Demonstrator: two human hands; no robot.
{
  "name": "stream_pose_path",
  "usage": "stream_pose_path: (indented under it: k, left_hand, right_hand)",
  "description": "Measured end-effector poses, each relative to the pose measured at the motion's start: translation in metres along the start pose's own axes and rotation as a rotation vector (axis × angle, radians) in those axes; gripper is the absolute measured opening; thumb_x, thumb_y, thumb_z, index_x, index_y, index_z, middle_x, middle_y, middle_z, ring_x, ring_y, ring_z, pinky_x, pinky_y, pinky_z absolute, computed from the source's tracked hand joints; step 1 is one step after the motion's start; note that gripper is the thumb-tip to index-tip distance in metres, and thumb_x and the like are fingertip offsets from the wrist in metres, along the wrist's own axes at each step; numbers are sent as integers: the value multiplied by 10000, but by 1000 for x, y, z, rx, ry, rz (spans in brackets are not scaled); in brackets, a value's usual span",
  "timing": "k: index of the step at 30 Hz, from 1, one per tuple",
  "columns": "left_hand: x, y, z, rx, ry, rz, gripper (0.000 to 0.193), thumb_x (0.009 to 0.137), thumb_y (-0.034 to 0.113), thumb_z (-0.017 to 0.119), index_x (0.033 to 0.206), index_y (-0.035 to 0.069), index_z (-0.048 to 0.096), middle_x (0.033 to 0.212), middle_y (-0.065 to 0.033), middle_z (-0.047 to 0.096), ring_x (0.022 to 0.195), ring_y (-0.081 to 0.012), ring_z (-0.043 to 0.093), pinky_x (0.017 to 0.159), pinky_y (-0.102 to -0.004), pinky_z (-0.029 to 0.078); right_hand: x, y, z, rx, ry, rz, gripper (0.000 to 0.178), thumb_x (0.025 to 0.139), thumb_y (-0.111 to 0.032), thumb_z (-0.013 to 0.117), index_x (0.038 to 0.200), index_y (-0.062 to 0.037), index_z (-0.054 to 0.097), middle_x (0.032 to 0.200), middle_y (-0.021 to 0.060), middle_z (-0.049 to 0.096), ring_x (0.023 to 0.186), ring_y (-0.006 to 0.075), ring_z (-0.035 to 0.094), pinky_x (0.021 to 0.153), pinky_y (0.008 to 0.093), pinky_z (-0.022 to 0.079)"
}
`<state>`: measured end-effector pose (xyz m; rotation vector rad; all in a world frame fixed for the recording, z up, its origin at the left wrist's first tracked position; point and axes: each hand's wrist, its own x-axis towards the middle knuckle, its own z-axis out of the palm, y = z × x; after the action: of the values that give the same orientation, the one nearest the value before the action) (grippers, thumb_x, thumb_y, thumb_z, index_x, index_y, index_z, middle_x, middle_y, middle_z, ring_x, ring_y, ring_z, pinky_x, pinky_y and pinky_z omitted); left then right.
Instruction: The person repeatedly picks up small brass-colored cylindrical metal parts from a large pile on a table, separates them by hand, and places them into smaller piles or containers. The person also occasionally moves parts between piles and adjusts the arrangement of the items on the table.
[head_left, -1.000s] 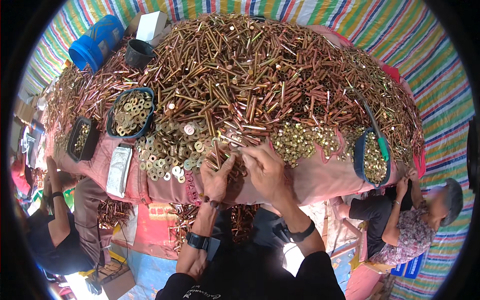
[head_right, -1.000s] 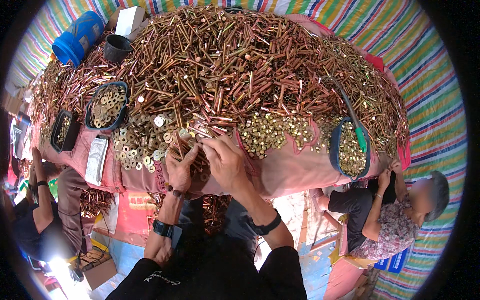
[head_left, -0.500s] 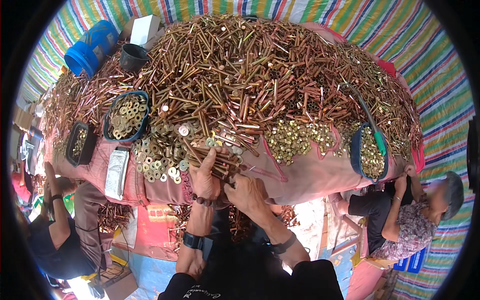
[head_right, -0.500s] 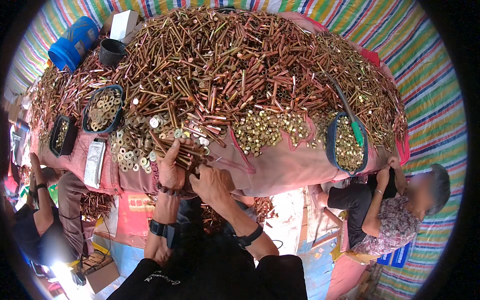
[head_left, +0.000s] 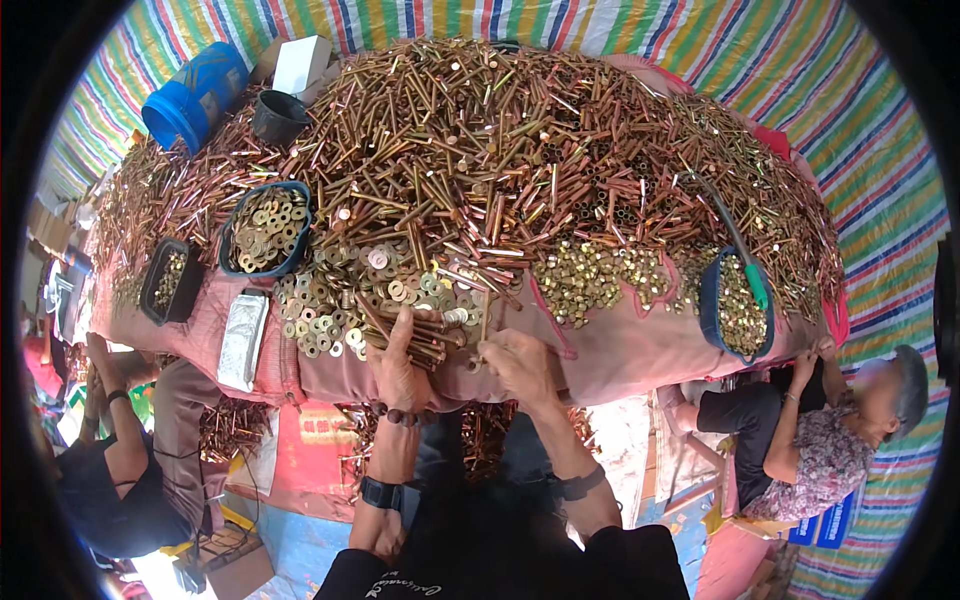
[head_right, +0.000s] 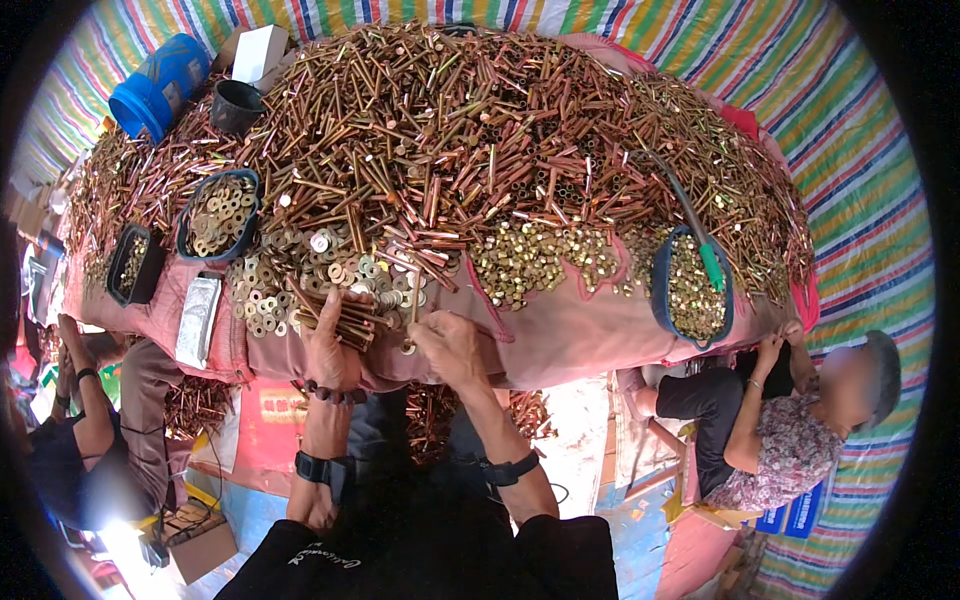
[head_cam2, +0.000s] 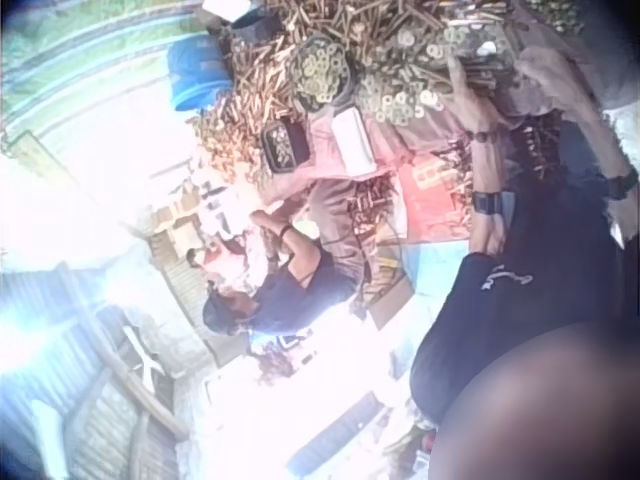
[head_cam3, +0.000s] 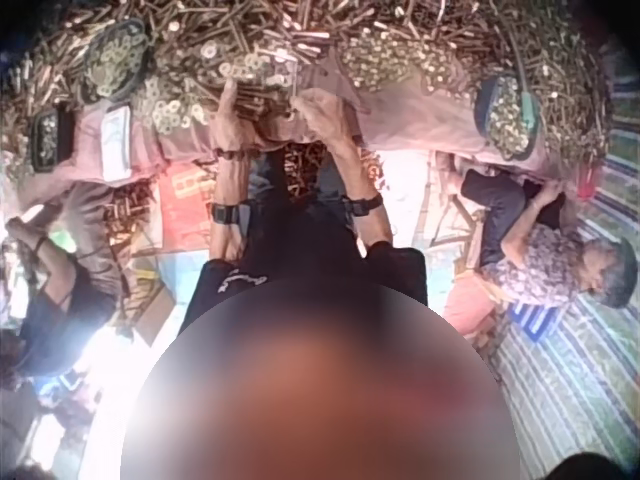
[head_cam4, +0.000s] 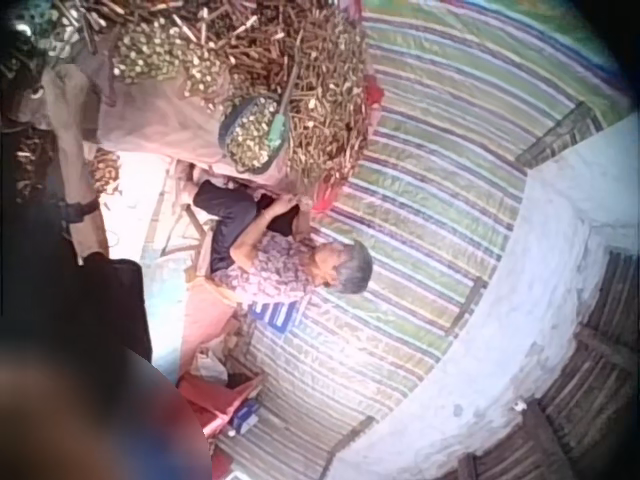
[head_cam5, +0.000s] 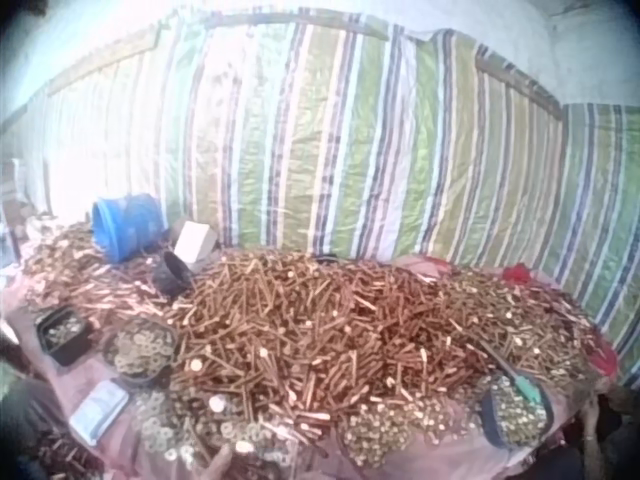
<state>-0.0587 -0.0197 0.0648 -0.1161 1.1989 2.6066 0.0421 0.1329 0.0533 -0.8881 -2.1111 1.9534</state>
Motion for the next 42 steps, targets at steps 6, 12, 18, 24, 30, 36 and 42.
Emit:
stream_pose_path:
  k: [6,12,18,24,30,36,42]
  left_hand:
    - [-19,-22,5,83,-28,-6,238,999,211,775,1097,35,649,916,-141,771,772,-214,752,661,-350,620]
    - [-24,-35,4,259,-157,115,216,946,64,824,1123,16,709,1024,-46,749,898,-111,692,805,-269,568]
    - [-21,-35,2,306,-236,107,224,946,-6,796,1151,-7,706,1031,-53,762,910,-117,711,828,-265,580]
    - [-23,-29,5,231,-132,1,195,962,41,789,1114,14,670,1004,-56,750,856,-121,705,811,-267,578]
    - [-18,-10,7,162,-45,78,236,960,113,804,1131,38,659,993,-91,758,845,-167,719,740,-326,589]
    - [-18,2,10,167,-19,152,283,968,145,796,1172,23,642,1016,-134,764,870,-212,738,748,-367,617]
    - [-26,-8,12,252,-83,191,219,978,110,792,1141,26,672,1008,-54,737,857,-128,686,766,-280,568]
  right_hand:
    - [-6,-4,-4,-69,80,-294,230,941,-188,763,987,31,709,678,42,671,605,90,607,556,297,485]
    - [-2,-16,3,-325,19,-579,198,913,-115,760,1071,-7,708,757,171,690,629,263,684,606,377,540]
    - [-2,-10,4,-291,62,-664,180,924,-78,743,1087,-4,728,930,156,729,782,273,722,693,370,566]
    - [-23,3,-7,-272,164,-515,184,921,-112,780,1074,-15,748,926,115,722,809,224,714,712,347,564]
    - [-25,-4,-1,-660,-14,-521,258,935,-188,745,1142,-46,685,1021,179,661,892,408,707,724,520,551]
    - [-24,-10,-1,-775,-125,-592,232,931,-187,730,1099,-65,626,1032,174,610,864,443,681,709,561,526]
    - [-14,4,-2,-638,-43,-603,240,921,-166,765,1095,-40,658,960,156,675,781,368,689,694,478,548]
